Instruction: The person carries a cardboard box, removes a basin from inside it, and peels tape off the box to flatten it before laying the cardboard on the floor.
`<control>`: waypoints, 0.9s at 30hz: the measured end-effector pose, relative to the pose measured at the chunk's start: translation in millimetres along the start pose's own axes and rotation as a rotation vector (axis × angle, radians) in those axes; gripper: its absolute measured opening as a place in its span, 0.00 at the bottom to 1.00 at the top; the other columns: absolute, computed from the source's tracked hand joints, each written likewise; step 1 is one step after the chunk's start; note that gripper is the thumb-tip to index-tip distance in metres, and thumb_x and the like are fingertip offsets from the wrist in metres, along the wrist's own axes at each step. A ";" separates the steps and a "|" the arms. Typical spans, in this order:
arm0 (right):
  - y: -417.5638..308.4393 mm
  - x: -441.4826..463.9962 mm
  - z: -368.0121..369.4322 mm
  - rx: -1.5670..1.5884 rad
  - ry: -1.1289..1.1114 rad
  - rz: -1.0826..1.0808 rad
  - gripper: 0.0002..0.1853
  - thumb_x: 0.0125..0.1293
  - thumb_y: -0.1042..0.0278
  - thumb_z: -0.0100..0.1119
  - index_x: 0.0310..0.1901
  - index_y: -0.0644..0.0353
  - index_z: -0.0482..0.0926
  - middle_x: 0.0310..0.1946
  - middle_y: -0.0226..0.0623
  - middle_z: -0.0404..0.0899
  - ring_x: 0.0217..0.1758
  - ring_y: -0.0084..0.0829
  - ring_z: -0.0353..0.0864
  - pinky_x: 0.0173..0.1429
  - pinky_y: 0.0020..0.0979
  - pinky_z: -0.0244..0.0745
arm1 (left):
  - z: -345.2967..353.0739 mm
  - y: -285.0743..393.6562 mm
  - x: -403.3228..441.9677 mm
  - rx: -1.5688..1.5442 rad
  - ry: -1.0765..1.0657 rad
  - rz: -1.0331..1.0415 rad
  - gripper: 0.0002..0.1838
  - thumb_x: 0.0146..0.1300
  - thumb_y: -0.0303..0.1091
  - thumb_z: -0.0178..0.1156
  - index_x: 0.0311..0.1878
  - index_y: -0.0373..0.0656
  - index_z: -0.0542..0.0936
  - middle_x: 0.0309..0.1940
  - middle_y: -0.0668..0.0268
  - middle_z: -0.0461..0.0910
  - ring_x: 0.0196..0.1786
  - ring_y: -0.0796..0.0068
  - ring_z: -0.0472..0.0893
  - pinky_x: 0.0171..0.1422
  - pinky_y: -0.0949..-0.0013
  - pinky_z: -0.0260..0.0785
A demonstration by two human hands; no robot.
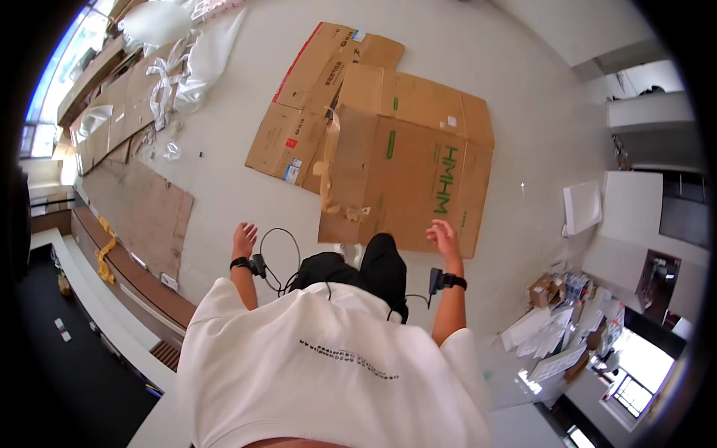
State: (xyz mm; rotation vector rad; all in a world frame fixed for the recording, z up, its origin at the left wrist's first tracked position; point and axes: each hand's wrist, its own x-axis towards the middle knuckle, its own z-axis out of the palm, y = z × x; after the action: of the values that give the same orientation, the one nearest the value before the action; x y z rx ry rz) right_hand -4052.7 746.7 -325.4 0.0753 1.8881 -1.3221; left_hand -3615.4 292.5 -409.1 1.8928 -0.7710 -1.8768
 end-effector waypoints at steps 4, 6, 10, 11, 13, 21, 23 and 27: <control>10.1 -36.8 -9.6 0.055 0.038 0.124 0.15 0.70 0.56 0.54 0.53 0.52 0.77 0.38 0.33 0.84 0.36 0.22 0.82 0.40 0.23 0.73 | 42.7 15.7 -14.4 0.072 -0.160 0.002 0.25 0.69 0.44 0.49 0.65 0.41 0.67 0.58 0.56 0.76 0.58 0.64 0.77 0.58 0.62 0.67; 26.0 -47.7 -9.9 0.079 -0.012 0.187 0.15 0.70 0.55 0.53 0.53 0.52 0.77 0.39 0.34 0.84 0.36 0.22 0.82 0.41 0.24 0.73 | 63.7 28.4 -23.0 0.103 -0.300 -0.010 0.27 0.70 0.44 0.48 0.67 0.41 0.65 0.62 0.57 0.73 0.62 0.64 0.75 0.62 0.63 0.65; 35.5 -64.4 -1.4 0.140 0.018 0.183 0.16 0.69 0.53 0.55 0.52 0.53 0.77 0.41 0.35 0.84 0.38 0.25 0.82 0.44 0.27 0.74 | 63.8 38.2 -39.1 0.126 -0.338 -0.026 0.27 0.70 0.43 0.48 0.69 0.41 0.64 0.64 0.58 0.72 0.64 0.65 0.73 0.64 0.64 0.64; 41.3 -73.5 -1.1 0.182 0.033 0.184 0.16 0.69 0.53 0.55 0.52 0.53 0.77 0.41 0.35 0.84 0.39 0.26 0.82 0.45 0.27 0.74 | 60.5 40.7 -38.2 0.057 -0.332 -0.041 0.25 0.69 0.42 0.49 0.67 0.42 0.66 0.62 0.60 0.73 0.64 0.66 0.73 0.61 0.64 0.65; 51.1 -77.8 -3.3 0.266 0.063 0.170 0.17 0.69 0.52 0.55 0.51 0.54 0.77 0.41 0.35 0.83 0.39 0.27 0.82 0.45 0.26 0.73 | 55.7 44.6 -38.2 0.065 -0.226 -0.010 0.25 0.69 0.42 0.50 0.65 0.42 0.67 0.60 0.60 0.75 0.61 0.66 0.75 0.58 0.64 0.65; 105.4 -127.8 -29.6 0.301 0.245 0.211 0.16 0.67 0.54 0.56 0.49 0.54 0.77 0.40 0.35 0.84 0.38 0.26 0.82 0.43 0.27 0.74 | 150.9 158.4 -62.1 0.023 -0.311 0.359 0.20 0.65 0.41 0.56 0.57 0.42 0.73 0.48 0.63 0.79 0.48 0.69 0.76 0.49 0.68 0.67; 114.2 -136.7 -40.8 0.313 0.306 0.239 0.16 0.68 0.54 0.55 0.49 0.54 0.77 0.41 0.35 0.83 0.39 0.26 0.82 0.44 0.27 0.74 | 198.8 196.7 -104.0 0.121 -0.432 0.517 0.23 0.67 0.47 0.55 0.58 0.43 0.73 0.50 0.63 0.78 0.51 0.68 0.75 0.56 0.64 0.64; 90.9 -182.7 -46.1 0.427 0.377 0.066 0.13 0.69 0.55 0.56 0.47 0.54 0.78 0.36 0.32 0.84 0.34 0.22 0.81 0.40 0.24 0.74 | 294.2 279.9 -306.4 0.150 -0.773 1.115 0.15 0.74 0.32 0.43 0.58 0.38 0.71 0.48 0.61 0.76 0.51 0.67 0.75 0.55 0.69 0.67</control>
State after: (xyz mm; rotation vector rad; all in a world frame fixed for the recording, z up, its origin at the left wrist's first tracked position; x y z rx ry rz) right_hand -3914.3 894.3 -272.2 0.6388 1.8463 -1.7363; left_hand -3931.5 294.5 -10.5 0.4033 -1.7405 -1.6725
